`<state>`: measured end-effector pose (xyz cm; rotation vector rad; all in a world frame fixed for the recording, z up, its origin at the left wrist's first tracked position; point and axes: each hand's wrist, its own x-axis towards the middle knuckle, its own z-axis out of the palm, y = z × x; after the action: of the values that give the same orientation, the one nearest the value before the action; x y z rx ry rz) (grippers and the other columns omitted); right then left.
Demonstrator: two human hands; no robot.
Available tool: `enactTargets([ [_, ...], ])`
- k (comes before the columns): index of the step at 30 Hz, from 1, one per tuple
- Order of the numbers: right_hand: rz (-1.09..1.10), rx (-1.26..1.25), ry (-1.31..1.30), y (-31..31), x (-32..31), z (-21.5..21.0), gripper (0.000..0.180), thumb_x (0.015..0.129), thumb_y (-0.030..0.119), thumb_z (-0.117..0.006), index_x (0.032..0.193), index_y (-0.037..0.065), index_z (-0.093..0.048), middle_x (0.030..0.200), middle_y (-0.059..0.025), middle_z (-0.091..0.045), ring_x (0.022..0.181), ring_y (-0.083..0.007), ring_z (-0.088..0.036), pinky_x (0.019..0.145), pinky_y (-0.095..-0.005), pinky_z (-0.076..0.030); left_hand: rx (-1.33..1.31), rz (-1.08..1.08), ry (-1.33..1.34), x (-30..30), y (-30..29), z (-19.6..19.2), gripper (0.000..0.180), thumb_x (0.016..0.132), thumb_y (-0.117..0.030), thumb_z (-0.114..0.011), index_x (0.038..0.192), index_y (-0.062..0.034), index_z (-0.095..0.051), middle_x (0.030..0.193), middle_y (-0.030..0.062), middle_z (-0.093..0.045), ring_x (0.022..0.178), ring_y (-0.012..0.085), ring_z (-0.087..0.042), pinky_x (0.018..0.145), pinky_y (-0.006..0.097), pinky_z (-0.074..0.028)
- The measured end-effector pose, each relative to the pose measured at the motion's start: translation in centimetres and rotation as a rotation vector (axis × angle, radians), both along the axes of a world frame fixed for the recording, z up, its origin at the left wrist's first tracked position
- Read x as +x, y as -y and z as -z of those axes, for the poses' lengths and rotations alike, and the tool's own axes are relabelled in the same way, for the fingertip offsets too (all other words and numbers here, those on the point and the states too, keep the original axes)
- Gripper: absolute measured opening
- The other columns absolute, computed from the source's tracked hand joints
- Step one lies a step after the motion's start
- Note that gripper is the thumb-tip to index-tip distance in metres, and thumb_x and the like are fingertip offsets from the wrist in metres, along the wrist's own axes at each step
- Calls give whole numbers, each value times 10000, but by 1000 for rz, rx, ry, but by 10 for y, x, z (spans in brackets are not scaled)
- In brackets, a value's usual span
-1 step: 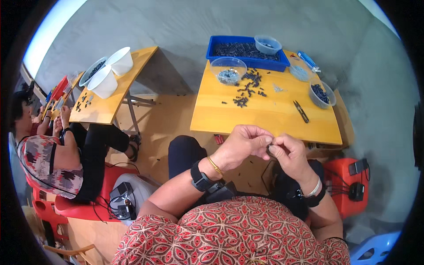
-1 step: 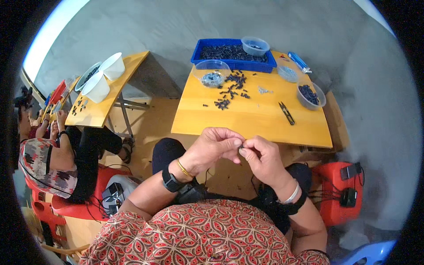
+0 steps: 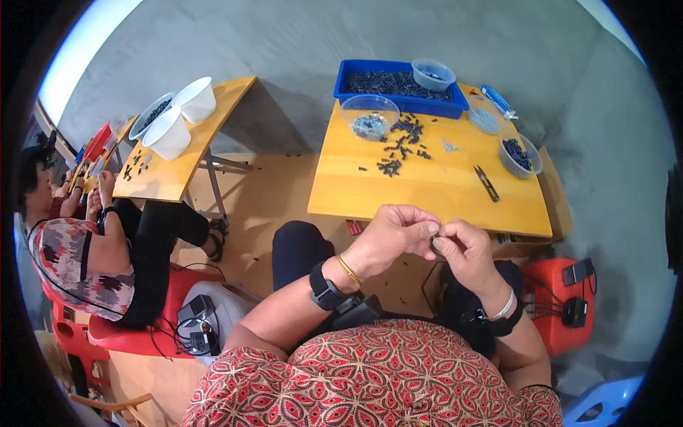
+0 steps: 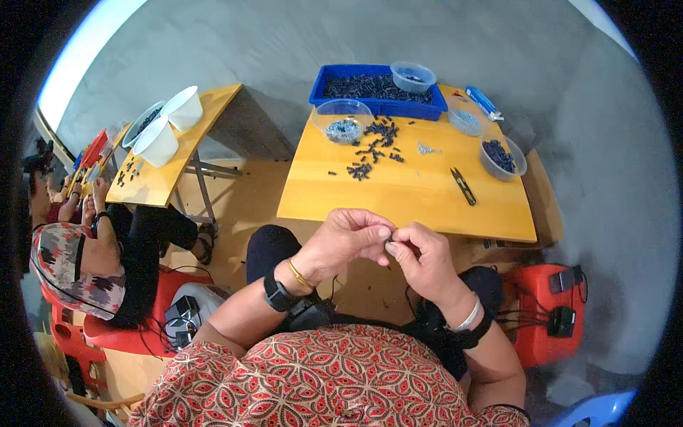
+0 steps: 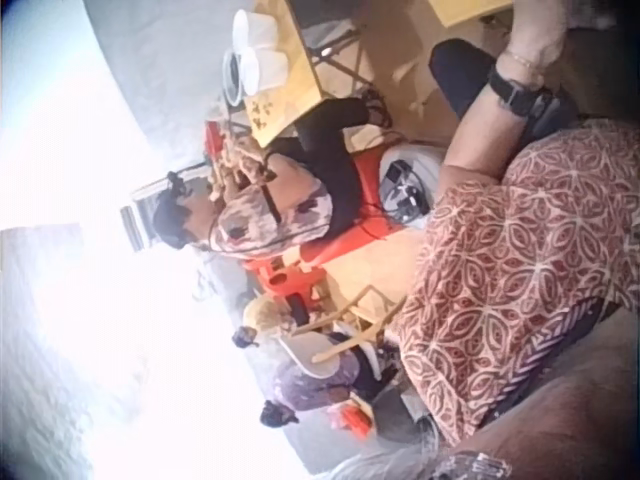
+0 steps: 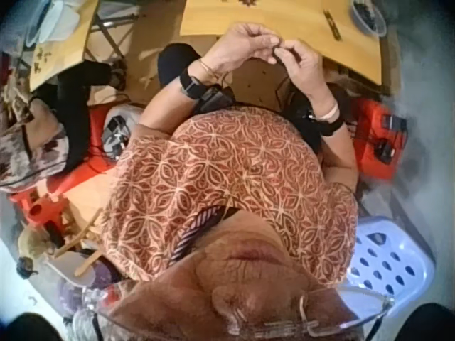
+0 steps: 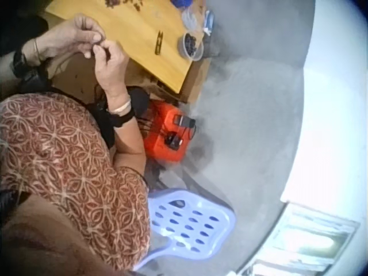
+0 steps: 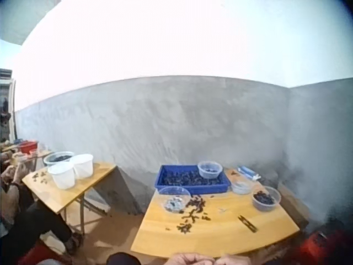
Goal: Assembling small black plastic components by hand.
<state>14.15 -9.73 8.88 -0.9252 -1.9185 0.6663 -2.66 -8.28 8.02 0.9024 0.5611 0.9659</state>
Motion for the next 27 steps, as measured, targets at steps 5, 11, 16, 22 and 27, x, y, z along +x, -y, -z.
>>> enactTargets([
  [5,32,42,-12,-19,-5,15,51,750,23,-587,752,6,-539,651,-83,-522,564,-160,-511,513,-259,-397,115,-93,-204,3,-15,15,114,805,-49,-563,878,34,-596,806,75,-619,666,118,-597,607,232,-520],
  [11,95,157,129,-62,-3,50,57,688,-22,-583,722,7,-548,678,-98,-516,604,-247,-522,532,-314,-408,578,-457,-666,13,-52,57,66,723,-36,-623,774,6,-629,718,82,-616,635,158,-573,613,265,-461],
  [16,195,245,273,-87,1,70,97,635,-62,-555,694,15,-549,645,-96,-475,619,-292,-483,573,-365,-396,809,-524,-789,20,-78,73,62,644,-28,-635,705,-18,-632,677,112,-590,625,258,-549,610,331,-434],
  [22,207,394,403,-81,-1,58,75,678,-19,-531,736,11,-568,653,-111,-483,639,-306,-485,619,-388,-390,953,-552,-926,19,-82,75,38,634,-51,-620,671,-44,-612,671,100,-578,655,275,-539,610,348,-389],
  [27,295,122,108,-90,-5,63,124,742,-12,-466,822,0,-560,719,-132,-544,663,-281,-533,620,-365,-421,1008,-557,-985,20,-80,72,45,639,-81,-624,663,-65,-589,640,76,-560,633,259,-528,615,348,-343],
])
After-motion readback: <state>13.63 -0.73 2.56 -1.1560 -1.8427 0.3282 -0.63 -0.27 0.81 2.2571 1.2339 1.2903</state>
